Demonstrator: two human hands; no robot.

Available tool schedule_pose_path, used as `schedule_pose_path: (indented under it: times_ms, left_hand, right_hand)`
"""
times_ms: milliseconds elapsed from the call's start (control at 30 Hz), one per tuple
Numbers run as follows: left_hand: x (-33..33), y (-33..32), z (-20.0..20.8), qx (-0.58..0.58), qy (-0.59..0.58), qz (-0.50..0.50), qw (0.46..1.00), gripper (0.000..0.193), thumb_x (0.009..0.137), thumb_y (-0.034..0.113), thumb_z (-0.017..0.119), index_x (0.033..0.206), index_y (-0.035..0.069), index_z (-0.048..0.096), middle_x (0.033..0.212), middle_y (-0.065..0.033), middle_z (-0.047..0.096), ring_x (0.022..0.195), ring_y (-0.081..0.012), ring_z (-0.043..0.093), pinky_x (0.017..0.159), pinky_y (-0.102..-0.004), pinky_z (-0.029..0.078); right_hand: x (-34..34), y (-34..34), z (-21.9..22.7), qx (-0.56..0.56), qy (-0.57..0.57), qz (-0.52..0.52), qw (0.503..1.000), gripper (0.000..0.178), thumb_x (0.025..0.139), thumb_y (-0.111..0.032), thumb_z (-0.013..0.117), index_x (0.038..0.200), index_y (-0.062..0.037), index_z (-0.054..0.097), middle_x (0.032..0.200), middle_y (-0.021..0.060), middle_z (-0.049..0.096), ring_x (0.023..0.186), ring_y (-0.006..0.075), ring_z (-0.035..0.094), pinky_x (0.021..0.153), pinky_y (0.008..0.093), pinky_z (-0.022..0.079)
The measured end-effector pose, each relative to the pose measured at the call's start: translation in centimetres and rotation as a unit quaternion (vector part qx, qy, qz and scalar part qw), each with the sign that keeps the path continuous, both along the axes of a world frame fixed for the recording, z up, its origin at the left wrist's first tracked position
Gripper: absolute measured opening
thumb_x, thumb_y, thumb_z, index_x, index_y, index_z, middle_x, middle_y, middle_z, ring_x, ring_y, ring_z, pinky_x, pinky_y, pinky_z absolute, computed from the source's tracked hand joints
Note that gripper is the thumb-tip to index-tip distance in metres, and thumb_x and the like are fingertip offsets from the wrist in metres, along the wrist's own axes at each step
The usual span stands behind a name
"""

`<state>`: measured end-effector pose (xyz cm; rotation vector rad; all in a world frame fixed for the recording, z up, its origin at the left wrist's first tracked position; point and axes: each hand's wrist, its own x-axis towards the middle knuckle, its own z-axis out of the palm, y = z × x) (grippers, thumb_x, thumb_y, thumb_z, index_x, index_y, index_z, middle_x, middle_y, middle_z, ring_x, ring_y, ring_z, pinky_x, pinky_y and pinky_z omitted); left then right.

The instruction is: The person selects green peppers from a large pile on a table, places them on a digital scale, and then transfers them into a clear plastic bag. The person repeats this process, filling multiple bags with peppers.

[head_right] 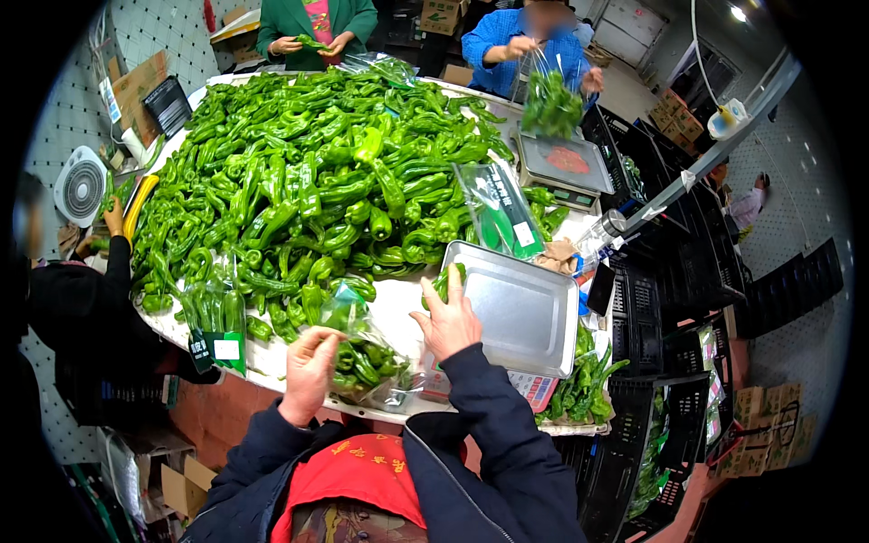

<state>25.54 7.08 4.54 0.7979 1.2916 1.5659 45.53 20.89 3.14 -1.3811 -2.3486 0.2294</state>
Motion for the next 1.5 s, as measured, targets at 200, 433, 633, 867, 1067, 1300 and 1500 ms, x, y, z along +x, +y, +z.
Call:
schedule_pose_path:
  times_ms: [200, 433, 633, 867, 1067, 1300, 1500]
  left_hand:
    - [-1.3, 2.3, 6.3, 0.035, -0.025, -0.009, 0.999, 0.014, 0.1, 0.012, 0.057, 0.097, 0.002, 0.065, 0.058, 0.0096, 0.046, 0.044, 0.0011, 0.035, 0.041, -0.0181, 0.022]
    - [3.1, 8.4, 13.7, 0.096, 0.021, -0.148, 0.984, 0.016, 0.1, 0.013, 0.056, 0.097, 0.0, 0.066, 0.054, 0.0087, 0.046, 0.042, 0.0006, 0.033, 0.039, -0.0188, 0.021]
    - [10.4, 12.2, 15.9, 0.314, 0.244, -0.231, 0.888, 0.011, 0.094, 0.001, 0.061, 0.098, 0.002, 0.071, 0.073, -0.0022, 0.066, 0.063, -0.0092, 0.058, 0.059, -0.0239, 0.047]
    - [18.1, 13.0, 2.8, 0.324, 0.55, -0.296, 0.71, 0.012, 0.08, 0.007, 0.061, 0.091, 0.011, 0.059, 0.069, -0.0101, 0.061, 0.064, -0.0313, 0.065, 0.053, -0.0421, 0.049]
    - [20.1, 9.6, 1.3, 0.365, 0.602, -0.188, 0.685, 0.037, 0.075, 0.011, 0.065, 0.111, 0.01, 0.06, 0.084, -0.006, 0.048, 0.075, -0.0229, 0.055, 0.06, -0.0357, 0.046]
    - [19.8, 10.6, 1.7, 0.326, 0.521, -0.176, 0.769, 0.019, 0.07, 0.003, 0.065, 0.08, 0.007, 0.05, 0.079, -0.0108, 0.046, 0.074, -0.0305, 0.053, 0.062, -0.0407, 0.045]
    - [20.4, 10.7, 4.6, 0.375, 0.455, -0.19, 0.785, 0.017, 0.074, -0.003, 0.064, 0.082, 0.003, 0.05, 0.076, -0.0141, 0.047, 0.068, -0.0347, 0.051, 0.058, -0.0424, 0.043]
  right_hand:
    - [2.9, 2.4, -6.4, 0.015, 0.262, -0.046, 0.964, 0.027, 0.077, -0.014, 0.076, 0.099, -0.0075, 0.061, 0.137, 0.0251, 0.048, 0.109, 0.0414, 0.058, 0.092, 0.0453, 0.049]
    - [13.2, -1.1, -1.5, -0.206, 0.683, -0.161, 0.681, 0.018, 0.097, -0.014, 0.058, 0.111, -0.0075, 0.048, 0.095, 0.01, 0.058, 0.07, 0.0208, 0.065, 0.058, 0.03, 0.052]
    - [17.6, -9.6, 8.6, -0.027, 0.745, -0.042, 0.666, 0.051, 0.093, -0.023, 0.059, 0.137, -0.0054, 0.04, 0.111, 0.0179, 0.063, 0.078, 0.024, 0.065, 0.066, 0.0327, 0.054]
    - [19.4, -16.3, 4.3, -0.189, 0.671, -0.102, 0.71, 0.043, 0.092, -0.011, 0.055, 0.132, 0.004, 0.048, 0.115, 0.0189, 0.063, 0.084, 0.0226, 0.067, 0.072, 0.0317, 0.055]
    - [18.6, -17.2, 0.3, -0.215, 0.589, -0.194, 0.755, 0.044, 0.098, -0.004, 0.048, 0.141, 0.0043, 0.043, 0.118, 0.0153, 0.062, 0.086, 0.0167, 0.065, 0.076, 0.0297, 0.054]
    - [15.8, -13.4, 0.4, -0.067, 0.422, -0.151, 0.891, 0.045, 0.086, 0.002, 0.06, 0.132, 0.0034, 0.056, 0.135, 0.0234, 0.054, 0.12, 0.0313, 0.058, 0.1, 0.0345, 0.045]
    - [13.2, -8.4, -2.7, -0.056, 0.367, -0.091, 0.924, 0.05, 0.081, 0.004, 0.065, 0.13, 0.0008, 0.056, 0.137, 0.0269, 0.051, 0.123, 0.0417, 0.055, 0.099, 0.0375, 0.047]
